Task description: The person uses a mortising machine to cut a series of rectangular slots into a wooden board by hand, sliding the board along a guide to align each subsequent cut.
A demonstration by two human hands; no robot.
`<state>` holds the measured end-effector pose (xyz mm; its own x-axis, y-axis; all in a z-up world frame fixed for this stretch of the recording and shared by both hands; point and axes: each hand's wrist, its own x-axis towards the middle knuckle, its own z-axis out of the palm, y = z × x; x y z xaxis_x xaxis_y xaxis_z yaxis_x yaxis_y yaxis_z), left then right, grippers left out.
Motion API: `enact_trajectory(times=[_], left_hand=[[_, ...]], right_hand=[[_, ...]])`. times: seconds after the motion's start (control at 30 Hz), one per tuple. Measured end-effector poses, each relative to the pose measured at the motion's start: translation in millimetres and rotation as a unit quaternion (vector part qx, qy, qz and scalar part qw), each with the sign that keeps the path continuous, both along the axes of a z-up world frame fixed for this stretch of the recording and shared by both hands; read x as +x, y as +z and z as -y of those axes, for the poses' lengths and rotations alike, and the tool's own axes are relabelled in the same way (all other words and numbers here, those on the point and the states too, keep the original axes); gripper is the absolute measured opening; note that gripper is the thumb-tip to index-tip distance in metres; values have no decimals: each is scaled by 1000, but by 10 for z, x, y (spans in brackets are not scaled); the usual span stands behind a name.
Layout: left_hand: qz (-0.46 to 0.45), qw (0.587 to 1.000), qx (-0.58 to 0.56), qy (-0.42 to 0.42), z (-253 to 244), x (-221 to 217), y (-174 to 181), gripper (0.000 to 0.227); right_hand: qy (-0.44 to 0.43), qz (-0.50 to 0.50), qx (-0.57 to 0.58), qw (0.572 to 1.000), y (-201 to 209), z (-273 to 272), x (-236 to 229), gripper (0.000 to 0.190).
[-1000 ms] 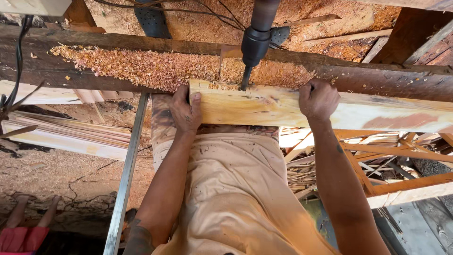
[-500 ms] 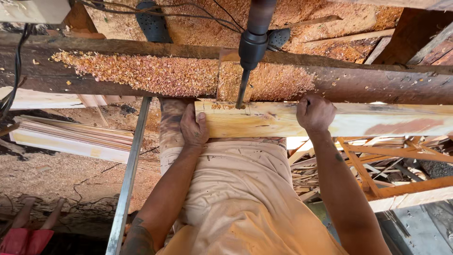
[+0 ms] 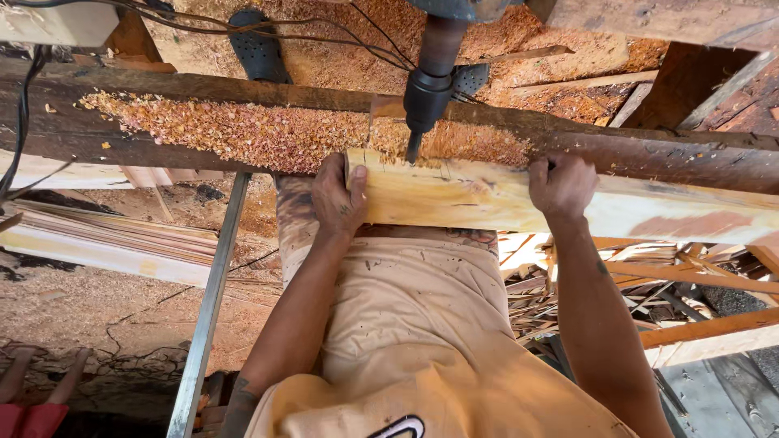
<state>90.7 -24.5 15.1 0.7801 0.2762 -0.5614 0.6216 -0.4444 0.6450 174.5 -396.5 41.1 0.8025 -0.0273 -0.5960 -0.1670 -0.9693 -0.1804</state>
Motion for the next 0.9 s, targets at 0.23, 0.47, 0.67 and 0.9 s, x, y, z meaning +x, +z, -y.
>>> enact_trajectory(times=[0.23,0.47,0.67,0.9], left_hand=[[4,1000,5,29,40,-148,58,69],[0,1000,-17,1,122,-592,50,65],[19,1000,-12,11,172,-619,52,63],[24,1000,-2,4,170,-315,65,64]], right_hand=[[17,52,9,998,-37,21,-200,25],[41,52,5,998,-53,36,-466,23],[35,26,10,999,-39,99,-481,24],[41,28,-2,999,-51,124,-332,24]])
